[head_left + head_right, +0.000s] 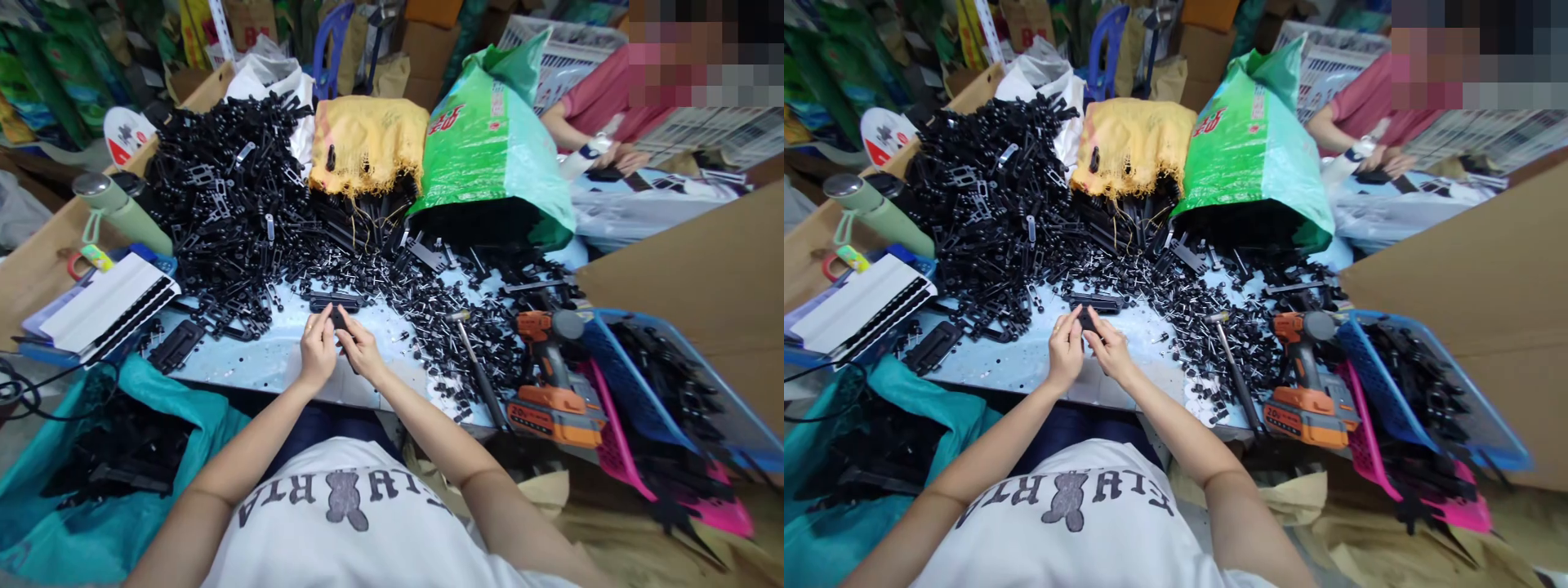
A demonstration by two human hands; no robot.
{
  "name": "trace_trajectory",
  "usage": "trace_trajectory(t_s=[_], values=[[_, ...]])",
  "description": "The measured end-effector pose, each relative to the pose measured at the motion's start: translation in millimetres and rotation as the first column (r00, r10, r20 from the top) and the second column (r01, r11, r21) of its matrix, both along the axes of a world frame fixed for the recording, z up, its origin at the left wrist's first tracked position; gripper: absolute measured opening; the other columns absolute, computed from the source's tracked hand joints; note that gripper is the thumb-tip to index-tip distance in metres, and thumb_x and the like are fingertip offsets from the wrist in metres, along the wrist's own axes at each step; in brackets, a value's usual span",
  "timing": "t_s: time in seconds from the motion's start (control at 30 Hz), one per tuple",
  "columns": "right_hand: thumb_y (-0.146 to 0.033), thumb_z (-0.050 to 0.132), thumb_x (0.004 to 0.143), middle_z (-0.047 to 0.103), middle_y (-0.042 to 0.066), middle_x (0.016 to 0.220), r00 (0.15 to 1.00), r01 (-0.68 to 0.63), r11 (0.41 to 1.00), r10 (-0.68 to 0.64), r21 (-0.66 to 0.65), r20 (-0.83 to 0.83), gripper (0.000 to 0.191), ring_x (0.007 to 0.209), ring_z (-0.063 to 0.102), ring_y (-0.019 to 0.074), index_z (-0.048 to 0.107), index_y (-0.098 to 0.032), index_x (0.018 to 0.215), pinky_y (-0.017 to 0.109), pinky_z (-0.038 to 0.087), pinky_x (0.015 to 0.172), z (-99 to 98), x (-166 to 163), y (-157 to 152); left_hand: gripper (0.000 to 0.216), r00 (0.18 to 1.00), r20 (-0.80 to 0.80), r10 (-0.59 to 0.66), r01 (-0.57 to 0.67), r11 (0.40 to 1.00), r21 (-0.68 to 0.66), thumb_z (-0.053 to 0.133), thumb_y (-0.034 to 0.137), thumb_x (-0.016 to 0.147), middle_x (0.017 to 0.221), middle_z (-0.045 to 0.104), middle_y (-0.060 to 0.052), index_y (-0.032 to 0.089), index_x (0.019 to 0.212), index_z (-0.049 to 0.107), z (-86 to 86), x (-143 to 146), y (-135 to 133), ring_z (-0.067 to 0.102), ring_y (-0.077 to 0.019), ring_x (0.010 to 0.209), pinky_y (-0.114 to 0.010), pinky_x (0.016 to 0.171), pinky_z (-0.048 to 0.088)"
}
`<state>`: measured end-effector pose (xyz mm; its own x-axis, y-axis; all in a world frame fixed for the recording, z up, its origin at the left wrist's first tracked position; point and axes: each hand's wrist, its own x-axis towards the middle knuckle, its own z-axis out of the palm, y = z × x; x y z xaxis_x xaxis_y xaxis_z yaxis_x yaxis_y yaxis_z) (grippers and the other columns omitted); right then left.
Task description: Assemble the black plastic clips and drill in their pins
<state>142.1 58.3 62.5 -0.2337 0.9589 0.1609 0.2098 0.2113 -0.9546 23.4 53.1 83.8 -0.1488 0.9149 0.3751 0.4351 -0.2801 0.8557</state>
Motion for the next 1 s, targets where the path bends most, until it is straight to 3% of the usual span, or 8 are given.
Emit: trace_trajectory(t_s=[0.1, 0.23, 0.33, 0.47, 0.57, 0.77, 0.87, 1.0], values=[[-0.044, 0.038, 0.090, 0.055, 0.006, 0.120, 0.998, -0.025, 0.999, 0.023, 0.024, 0.063, 0.051, 0.081, 0.059, 0.0148, 0.034, -0.029, 0.139, 0.031, 0.053, 0.076, -14.2, -2.5, -0.4, 0.040, 0.994, 0.062, 0.090, -0.084, 0.992, -0.095, 0.034, 0.037, 0.092, 0.110, 0.058, -0.014, 0.016, 0.120, 0.054, -20.8, 5.1, -1.5, 0.058, -0.0198, 0.097, -0.034, 0.082, 0.048], [-0.044, 0.040, 0.090, 0.057, 0.007, 0.119, 0.940, -0.097, 0.990, 0.057, 0.102, 0.338, 0.051, 0.102, 0.055, 0.0189, 0.039, -0.025, 0.137, 0.036, 0.044, 0.091, -23.0, 26.6, 23.0, 0.047, 0.953, 0.266, 0.147, -0.042, 0.931, -0.361, 0.043, 0.038, 0.088, 0.103, 0.056, -0.010, 0.017, 0.130, 0.039, -52.5, 1.2, -5.6, 0.063, -0.0131, 0.068, -0.027, 0.061, 0.052], [-0.042, 0.043, 0.089, 0.057, 0.008, 0.118, 0.852, 0.132, 0.957, -0.243, 0.259, 0.463, 0.043, 0.106, 0.051, 0.0207, 0.051, -0.022, 0.127, 0.037, 0.040, 0.095, -15.7, 88.4, 73.7, 0.054, 0.928, 0.302, 0.216, -0.054, 0.883, -0.466, 0.047, 0.037, 0.086, 0.096, 0.055, -0.007, 0.017, 0.134, 0.031, -71.5, -11.8, -14.1, 0.063, -0.0121, 0.065, -0.024, 0.057, 0.051], [-0.028, 0.035, 0.092, 0.052, 0.015, 0.120, 0.489, 0.527, 0.776, -0.611, 0.347, 0.623, 0.040, 0.114, 0.042, 0.0240, 0.048, -0.013, 0.126, 0.038, 0.033, 0.097, 0.4, 193.7, 154.3, 0.060, 0.951, 0.257, 0.173, -0.027, 0.872, -0.488, 0.051, 0.041, 0.082, 0.087, 0.055, -0.004, 0.016, 0.133, 0.032, -87.5, -29.5, -29.4, 0.062, -0.0137, 0.068, -0.026, 0.059, 0.053], [-0.018, 0.037, 0.088, 0.045, 0.020, 0.127, 0.287, 0.698, 0.676, -0.565, 0.235, 0.773, 0.046, 0.118, 0.036, 0.0266, 0.038, -0.010, 0.133, 0.038, 0.032, 0.093, 8.1, 249.0, 190.9, 0.064, 0.955, 0.249, 0.161, -0.022, 0.876, -0.482, 0.051, 0.046, 0.080, 0.083, 0.055, -0.003, 0.016, 0.133, 0.032, -96.9, -33.9, -38.8, 0.061, -0.0145, 0.067, -0.030, 0.063, 0.054], [-0.015, 0.057, 0.073, 0.054, 0.024, 0.112, 0.335, 0.769, 0.635, -0.493, 0.069, 0.803, 0.049, 0.113, 0.040, 0.0287, 0.048, -0.004, 0.120, 0.042, 0.030, 0.092, 15.4, 277.8, 206.1, 0.055, 0.980, 0.131, 0.150, -0.072, 0.882, -0.466, 0.047, 0.045, 0.082, 0.081, 0.059, -0.004, 0.021, 0.131, 0.037, -104.1, -34.5, -48.5, 0.063, -0.0189, 0.069, -0.036, 0.067, 0.055], [-0.022, 0.065, 0.069, 0.060, 0.023, 0.095, 0.405, 0.786, 0.618, -0.500, -0.012, 0.766, 0.036, 0.099, 0.050, 0.0280, 0.060, -0.002, 0.098, 0.039, 0.038, 0.083, 23.3, 277.7, 198.1, 0.051, 0.992, -0.033, 0.118, -0.122, 0.921, -0.371, 0.051, 0.042, 0.081, 0.100, 0.059, -0.012, 0.020, 0.126, 0.044, -91.3, -36.8, -51.3, 0.062, -0.0246, 0.089, -0.043, 0.078, 0.052], [-0.040, 0.061, 0.074, 0.063, 0.009, 0.080, 0.560, 0.742, 0.660, -0.516, -0.116, 0.647, 0.034, 0.068, 0.056, 0.0151, 0.062, -0.010, 0.090, 0.027, 0.045, 0.063, 24.7, 244.7, 157.0, 0.037, 0.986, -0.145, 0.080, -0.106, 0.977, -0.186, 0.051, 0.037, 0.081, 0.116, 0.053, -0.015, 0.018, 0.113, 0.055, -61.8, -21.8, -43.7, 0.047, -0.0286, 0.116, -0.050, 0.098, 0.038]])
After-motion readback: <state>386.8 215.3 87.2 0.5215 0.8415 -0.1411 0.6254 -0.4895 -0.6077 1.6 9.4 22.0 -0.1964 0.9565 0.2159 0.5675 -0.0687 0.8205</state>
